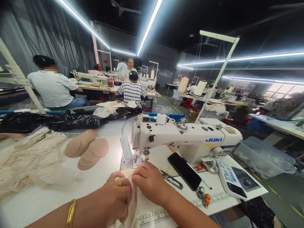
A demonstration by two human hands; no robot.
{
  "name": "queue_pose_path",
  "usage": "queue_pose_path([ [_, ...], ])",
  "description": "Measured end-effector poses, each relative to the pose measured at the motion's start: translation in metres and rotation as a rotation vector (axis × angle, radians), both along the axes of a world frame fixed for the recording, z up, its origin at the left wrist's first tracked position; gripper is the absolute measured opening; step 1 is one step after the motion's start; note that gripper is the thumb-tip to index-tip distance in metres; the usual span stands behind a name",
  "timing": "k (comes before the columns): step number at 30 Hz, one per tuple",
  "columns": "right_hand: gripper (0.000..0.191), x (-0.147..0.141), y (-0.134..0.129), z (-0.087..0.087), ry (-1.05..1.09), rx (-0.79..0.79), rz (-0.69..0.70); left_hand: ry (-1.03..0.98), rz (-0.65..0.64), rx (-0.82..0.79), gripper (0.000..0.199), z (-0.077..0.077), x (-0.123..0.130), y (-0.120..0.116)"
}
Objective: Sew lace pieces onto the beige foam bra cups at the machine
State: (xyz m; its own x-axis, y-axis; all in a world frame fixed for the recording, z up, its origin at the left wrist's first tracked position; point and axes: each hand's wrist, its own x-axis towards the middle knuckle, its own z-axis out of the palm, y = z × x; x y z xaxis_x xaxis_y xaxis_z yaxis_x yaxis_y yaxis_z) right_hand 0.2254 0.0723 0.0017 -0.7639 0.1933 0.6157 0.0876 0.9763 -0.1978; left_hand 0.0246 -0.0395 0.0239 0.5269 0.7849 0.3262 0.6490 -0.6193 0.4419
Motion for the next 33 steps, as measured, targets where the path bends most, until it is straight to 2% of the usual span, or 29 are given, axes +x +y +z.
queue_pose_path([
  [1, 0.023, -0.005, 0.012, -0.002, -0.067, 0.111, -0.007, 0.039, -0.022, -0.012, 0.015, -0.002, -0.002, 0.009],
  [3, 0.022, -0.014, 0.029, -0.009, -0.154, 0.188, -0.041, 0.152, -0.048, -0.037, 0.023, -0.003, -0.007, 0.024],
  [5, 0.026, -0.015, 0.037, -0.015, -0.177, 0.135, -0.068, 0.216, -0.036, -0.074, 0.030, -0.002, -0.011, 0.033],
  [8, 0.039, -0.007, 0.036, -0.016, -0.163, 0.028, -0.063, 0.161, -0.017, -0.118, 0.032, -0.004, -0.013, 0.036],
  [13, 0.033, 0.001, 0.033, -0.008, -0.241, -0.080, -0.073, 0.068, 0.028, -0.092, 0.030, -0.012, -0.010, 0.035],
  [21, 0.039, -0.002, 0.038, -0.015, -0.249, -0.043, -0.161, 0.099, 0.091, -0.084, 0.033, -0.012, -0.010, 0.038],
  [27, 0.034, -0.005, 0.040, -0.019, -0.294, -0.023, -0.215, 0.100, 0.110, -0.131, 0.041, -0.009, -0.012, 0.041],
  [33, 0.031, -0.003, 0.041, -0.021, -0.296, 0.005, -0.215, 0.072, 0.097, -0.115, 0.048, -0.018, -0.016, 0.045],
])
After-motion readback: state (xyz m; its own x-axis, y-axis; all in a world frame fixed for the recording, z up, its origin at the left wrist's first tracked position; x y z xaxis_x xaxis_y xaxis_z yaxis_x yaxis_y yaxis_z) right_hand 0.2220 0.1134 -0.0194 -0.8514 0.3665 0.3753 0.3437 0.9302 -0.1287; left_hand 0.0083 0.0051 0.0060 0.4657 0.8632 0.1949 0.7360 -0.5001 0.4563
